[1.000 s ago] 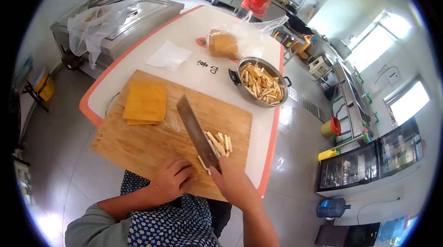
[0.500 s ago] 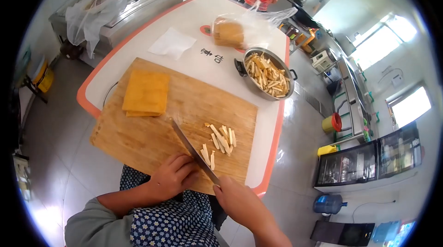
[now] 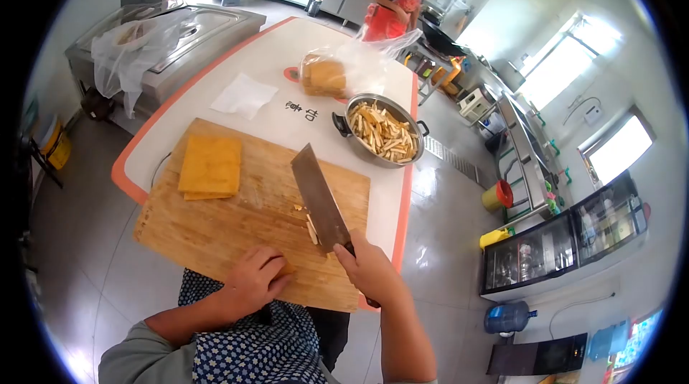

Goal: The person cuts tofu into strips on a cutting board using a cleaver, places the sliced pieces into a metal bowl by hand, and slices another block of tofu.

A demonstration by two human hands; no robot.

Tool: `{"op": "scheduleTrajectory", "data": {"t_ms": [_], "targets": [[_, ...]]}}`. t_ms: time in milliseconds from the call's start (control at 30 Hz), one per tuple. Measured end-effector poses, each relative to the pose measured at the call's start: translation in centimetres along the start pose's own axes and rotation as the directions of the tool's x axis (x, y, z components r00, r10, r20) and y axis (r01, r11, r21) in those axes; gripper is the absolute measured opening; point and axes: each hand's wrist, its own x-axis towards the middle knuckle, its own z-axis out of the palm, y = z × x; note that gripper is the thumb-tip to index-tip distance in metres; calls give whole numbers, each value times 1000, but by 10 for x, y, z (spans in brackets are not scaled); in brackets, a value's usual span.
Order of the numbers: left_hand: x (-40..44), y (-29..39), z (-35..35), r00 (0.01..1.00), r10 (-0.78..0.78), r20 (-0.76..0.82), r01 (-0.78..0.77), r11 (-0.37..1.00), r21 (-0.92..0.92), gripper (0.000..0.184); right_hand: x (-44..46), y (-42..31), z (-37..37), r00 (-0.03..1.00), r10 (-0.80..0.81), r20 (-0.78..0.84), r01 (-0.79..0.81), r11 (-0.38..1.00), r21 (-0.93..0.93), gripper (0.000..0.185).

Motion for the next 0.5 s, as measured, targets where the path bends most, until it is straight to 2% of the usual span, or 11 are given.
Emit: {"op": "scheduleTrajectory", "data": {"t_ms": [67,100,167,267,333,500], "targets": [[2,3,3,997,-57,57,56,998,33,33,-4,-5,4,999,-25,-21,25,999,19,30],[2,4,3,996,-66,60,64,997,40,33,-12,-11,3,999,-33,-29,32,999,-35,31],[4,4,2,999,-8,41,5,998,56,32,-25,-21,1,998,-48,-34,45,995,-86,33],[-3,0,3,999,46,15,-47,997,55,26,-45,-24,5,997,-68,20,70,990,-122,32],[-3,0,0,999,41,32,-42,998,40,27,-55,-32,6,993,22,114,-1,985,-175,32],[-3,0,2,999,15,40,-16,999,31,32,-62,-33,15,986,33,164,1,979,-205,31]]}}
